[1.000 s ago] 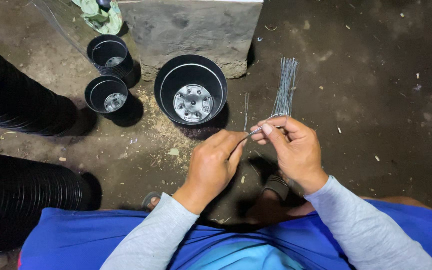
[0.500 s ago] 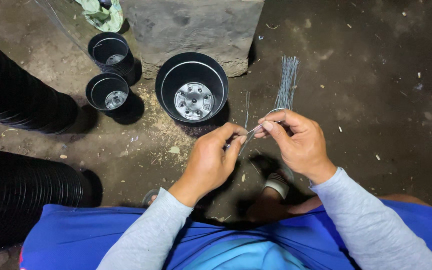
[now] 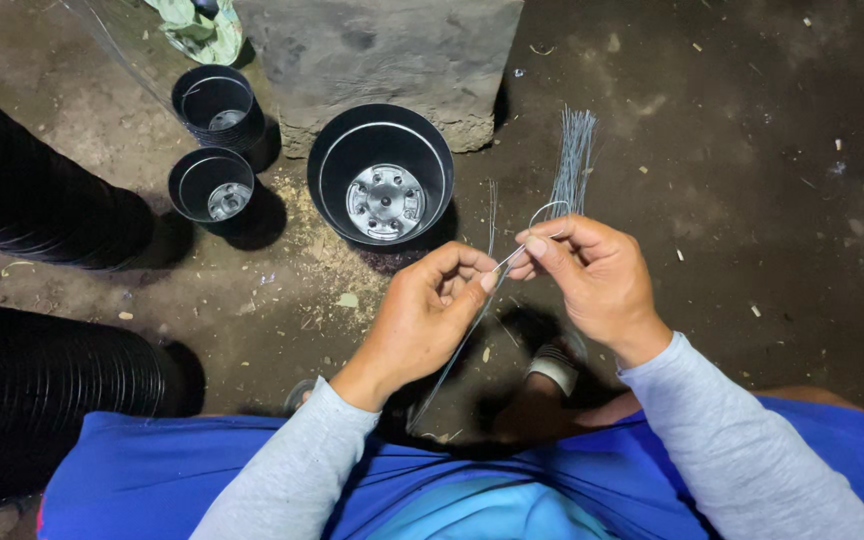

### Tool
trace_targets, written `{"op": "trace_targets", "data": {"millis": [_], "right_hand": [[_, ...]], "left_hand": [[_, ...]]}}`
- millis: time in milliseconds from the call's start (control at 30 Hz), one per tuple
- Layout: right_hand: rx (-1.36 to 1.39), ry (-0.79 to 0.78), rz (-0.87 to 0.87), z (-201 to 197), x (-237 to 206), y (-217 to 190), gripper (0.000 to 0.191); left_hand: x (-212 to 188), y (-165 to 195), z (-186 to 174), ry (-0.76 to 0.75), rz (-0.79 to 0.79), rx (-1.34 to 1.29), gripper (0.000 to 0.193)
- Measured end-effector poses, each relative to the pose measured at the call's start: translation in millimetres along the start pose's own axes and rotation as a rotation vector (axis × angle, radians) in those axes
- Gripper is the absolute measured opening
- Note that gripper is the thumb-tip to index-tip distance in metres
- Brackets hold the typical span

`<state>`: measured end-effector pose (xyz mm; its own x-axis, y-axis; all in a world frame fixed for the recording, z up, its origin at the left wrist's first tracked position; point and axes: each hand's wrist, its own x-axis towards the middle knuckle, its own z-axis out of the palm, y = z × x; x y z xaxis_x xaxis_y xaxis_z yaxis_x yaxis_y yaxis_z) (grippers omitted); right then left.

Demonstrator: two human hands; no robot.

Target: The person inserts metal wires through pre-drilled holes in the rim of black plastic planters. They bend the wires to secure them and place the finished planters into a stack.

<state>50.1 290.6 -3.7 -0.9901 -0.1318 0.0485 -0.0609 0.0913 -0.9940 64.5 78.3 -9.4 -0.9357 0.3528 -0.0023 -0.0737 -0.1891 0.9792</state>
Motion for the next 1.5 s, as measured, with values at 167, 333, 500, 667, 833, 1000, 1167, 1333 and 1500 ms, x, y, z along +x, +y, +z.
{"op": "trace_targets", "data": {"millis": [167, 333, 500, 667, 833, 1000, 1167, 1333, 1500], "right_hand": [[0.071, -0.015, 0.042, 2, 0, 2, 0.017], [0.168, -0.052, 0.081, 6, -1, 4, 0.024], [0.171, -0.047, 0.052, 11, -2, 8, 0.025], [0.105, 0.003, 0.066, 15, -5, 4, 0.026], [-0.104, 0.003, -0.017, 14, -7, -4, 0.027], [-0.148, -0.004, -0.069, 15, -8, -7, 0.026], [-0.242, 0.024, -0.198, 20, -8, -3, 0.026], [-0.040, 0.010, -0.110, 24, -9, 2, 0.034], [-0.203, -0.064, 0.097, 32, -18, 5, 0.014]], "left_hand": [[1, -3, 2, 0.038, -0.024, -0.031, 0.014], [2, -6, -1, 0.061, -0.056, -0.015, 0.011], [1, -9, -1, 0.045, -0.073, -0.024, 0.010], [3, -6, -2, 0.020, -0.008, 0.000, 0.010], [0, 1, -5, 0.043, -0.005, 0.195, 0.011], [5, -3, -12, -0.045, -0.086, 0.119, 0.013], [13, -14, -16, -0.141, -0.191, -0.115, 0.015], [18, -18, -17, -0.035, -0.163, -0.201, 0.014], [24, -13, -26, 0.280, -0.078, -0.053, 0.018]]}}
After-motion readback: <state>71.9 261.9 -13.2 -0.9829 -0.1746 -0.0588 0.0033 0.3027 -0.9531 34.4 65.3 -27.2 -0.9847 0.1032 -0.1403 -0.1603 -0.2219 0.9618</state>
